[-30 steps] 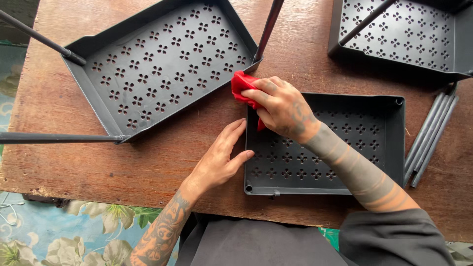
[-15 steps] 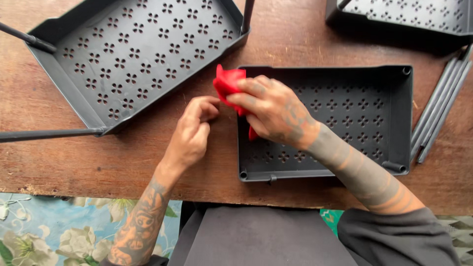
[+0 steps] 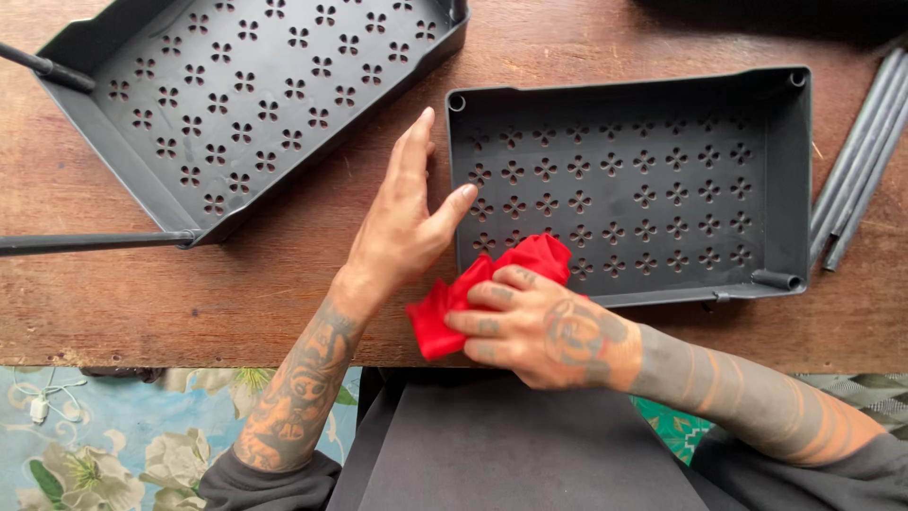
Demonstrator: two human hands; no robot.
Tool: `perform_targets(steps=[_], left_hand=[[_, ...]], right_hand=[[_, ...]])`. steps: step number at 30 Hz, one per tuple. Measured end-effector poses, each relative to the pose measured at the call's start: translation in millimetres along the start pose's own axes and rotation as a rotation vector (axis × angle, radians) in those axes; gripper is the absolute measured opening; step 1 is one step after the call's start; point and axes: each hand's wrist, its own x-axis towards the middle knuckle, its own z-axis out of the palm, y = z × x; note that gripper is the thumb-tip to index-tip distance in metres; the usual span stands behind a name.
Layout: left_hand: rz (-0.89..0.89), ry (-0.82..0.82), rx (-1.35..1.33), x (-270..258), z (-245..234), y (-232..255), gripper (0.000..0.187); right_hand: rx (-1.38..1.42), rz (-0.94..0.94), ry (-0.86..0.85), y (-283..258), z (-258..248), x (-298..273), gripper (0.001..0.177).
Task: The person wipes the black metal shelf parts with a red cloth, then takes the tiered rack apart by pulling the trays off the poles and removing the pole segments. They then reassemble the rack by fitting the trays back onto the poles and pressing the pole joints into the tray corners.
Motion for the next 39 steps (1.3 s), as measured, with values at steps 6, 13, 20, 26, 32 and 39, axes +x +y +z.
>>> perform_targets(steps=[6,13,20,26,32,39], left_hand=[[0.054,-0.013,0.413,-0.9,19.8,13.4,0.073],[0.316,-0.022,0.480,-11.1,16.6,50.3,0.044],[0.244,-0.332,0.245,-27.4,44.1,71.3,0.026],[0.271,-0.343,0.346,-34.1,44.1,64.4,0.020],[0.114,-0.358,0.548,-28.0,57.7,58.6,0.008],[0.000,-0.338,0.629,-22.2,47.4,57.9,0.010]], right_hand=[[0.041,0.097,-0.064,-5.9,-22.9,-41.9,0.025],[-0.182,0.501,0.372,-17.0,-48.6,-90.1,0.033],[-0.342,0.460,0.315,-33.0,23.2,-87.5,0.026],[-0.425,0.630,0.309,-17.5,7.2,-137.2,0.031],[-0.376,0.448,0.356,-21.0,35.5,-104.4,0.024],[-0.272,0.444,0.355,-11.8,15.5,-134.4,0.033]])
